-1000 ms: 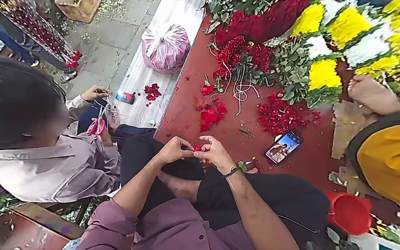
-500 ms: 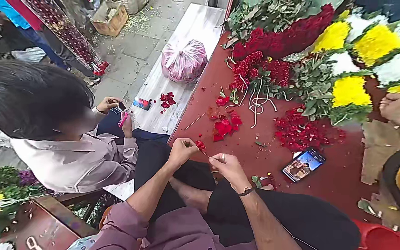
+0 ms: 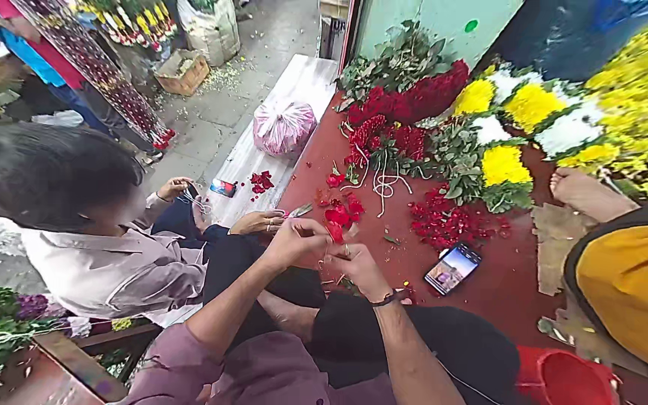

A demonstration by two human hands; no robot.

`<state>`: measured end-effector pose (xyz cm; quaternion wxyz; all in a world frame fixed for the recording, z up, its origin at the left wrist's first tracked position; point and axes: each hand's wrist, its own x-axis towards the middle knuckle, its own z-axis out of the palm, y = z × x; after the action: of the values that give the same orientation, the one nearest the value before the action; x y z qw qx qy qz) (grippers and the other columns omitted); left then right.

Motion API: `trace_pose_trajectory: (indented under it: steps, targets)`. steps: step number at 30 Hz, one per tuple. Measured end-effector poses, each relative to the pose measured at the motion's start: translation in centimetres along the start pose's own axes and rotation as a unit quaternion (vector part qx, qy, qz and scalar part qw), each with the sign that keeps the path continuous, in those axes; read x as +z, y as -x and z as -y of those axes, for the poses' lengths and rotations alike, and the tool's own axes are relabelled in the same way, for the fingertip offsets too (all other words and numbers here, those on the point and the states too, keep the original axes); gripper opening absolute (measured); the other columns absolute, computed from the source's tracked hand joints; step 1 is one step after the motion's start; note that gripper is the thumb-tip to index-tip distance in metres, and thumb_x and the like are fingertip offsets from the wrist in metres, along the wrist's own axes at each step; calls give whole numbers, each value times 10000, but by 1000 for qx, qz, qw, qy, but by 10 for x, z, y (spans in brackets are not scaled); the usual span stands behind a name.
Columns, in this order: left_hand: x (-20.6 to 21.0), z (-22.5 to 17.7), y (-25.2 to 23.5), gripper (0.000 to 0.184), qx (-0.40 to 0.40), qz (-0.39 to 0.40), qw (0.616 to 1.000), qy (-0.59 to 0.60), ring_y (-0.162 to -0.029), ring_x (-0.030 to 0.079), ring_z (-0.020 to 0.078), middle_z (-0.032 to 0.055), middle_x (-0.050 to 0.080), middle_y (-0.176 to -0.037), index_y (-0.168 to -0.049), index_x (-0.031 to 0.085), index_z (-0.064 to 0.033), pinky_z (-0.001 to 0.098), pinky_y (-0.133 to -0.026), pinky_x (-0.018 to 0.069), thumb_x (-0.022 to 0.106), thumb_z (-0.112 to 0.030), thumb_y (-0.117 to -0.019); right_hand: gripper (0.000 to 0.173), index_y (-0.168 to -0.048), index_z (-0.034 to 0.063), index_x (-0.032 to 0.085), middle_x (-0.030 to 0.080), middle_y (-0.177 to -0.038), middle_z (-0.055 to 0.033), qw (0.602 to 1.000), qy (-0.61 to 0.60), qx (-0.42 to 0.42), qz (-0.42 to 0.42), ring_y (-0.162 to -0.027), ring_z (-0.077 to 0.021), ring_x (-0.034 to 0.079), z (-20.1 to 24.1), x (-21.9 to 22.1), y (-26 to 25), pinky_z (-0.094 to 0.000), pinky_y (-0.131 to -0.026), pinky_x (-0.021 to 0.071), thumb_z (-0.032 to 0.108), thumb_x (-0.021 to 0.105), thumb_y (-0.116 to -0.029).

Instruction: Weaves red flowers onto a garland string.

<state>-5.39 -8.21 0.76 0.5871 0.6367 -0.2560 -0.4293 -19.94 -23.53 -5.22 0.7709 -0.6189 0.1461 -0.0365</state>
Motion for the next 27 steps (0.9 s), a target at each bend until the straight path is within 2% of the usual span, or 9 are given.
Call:
trace_pose_trajectory:
  steps: [3,8,11,13,15,16,18,20,27]
  targets:
    - [-4,23,-19,124,-66,-157,984,-44,-644,653,152,66,711,-769,-895,740,-30,322,-634,572,775,-148,-909,99,-942,39,806,770,-839,-30,998,47,-28,-20,-742,-54,698,6,6,0,-244,-724,589,86,719,-934]
    - [16,45,-17,92,-136,-193,956,173,-652,609,137,91,682,-777,-930,732,34,300,-655,543,730,-58,-930,159,-894,93,799,738,-789,14,984,177,-13,-19,-725,-35,667,-15,18,2,-269,-714,565,194,691,-952]
    - [25,51,-16,97,-153,-193,950,193,-702,640,140,87,696,-808,-959,737,17,308,-681,556,724,-77,-940,222,-826,127,767,679,-708,19,967,255,-14,-20,-660,-73,624,-19,30,-2,-355,-649,523,252,632,-949]
    - [25,55,-15,94,-156,-197,948,196,-715,649,144,90,697,-818,-961,727,16,312,-689,565,721,-77,-945,184,-920,136,809,749,-811,33,979,202,-28,-15,-745,-35,682,-13,26,-1,-303,-724,573,234,660,-967]
    - [19,59,-14,72,-141,-197,950,198,-740,652,156,103,699,-836,-945,715,29,327,-729,570,722,-43,-936,138,-986,63,806,776,-890,-15,995,86,-41,-33,-791,-51,708,-1,17,0,-273,-766,602,134,690,-966]
    - [15,60,-12,56,-130,-195,952,199,-752,658,165,110,703,-850,-941,710,36,338,-753,575,719,-18,-930,131,-1003,44,801,773,-881,-23,997,41,-28,-59,-740,-55,690,5,9,0,-261,-718,593,112,698,-959]
    - [7,59,-7,27,-117,-177,958,192,-779,667,181,114,707,-875,-939,712,34,364,-795,584,709,16,-919,126,-995,26,788,635,-671,9,990,-43,25,-128,-494,-35,438,13,-7,-1,-222,-465,375,105,702,-949]
    - [3,53,-2,54,-118,-146,965,183,-772,668,177,112,706,-860,-950,710,36,357,-793,583,668,30,-916,128,-998,2,772,465,-550,30,978,-103,71,-164,-420,-27,299,13,-19,-4,-202,-394,263,91,690,-955]
    - [-7,41,8,100,-116,-80,990,12,-785,726,186,104,750,-896,-979,735,25,352,-784,627,748,-57,-923,117,-984,-10,757,443,-538,24,978,-125,78,-146,-417,-28,296,10,-14,-6,-199,-393,265,86,701,-948]
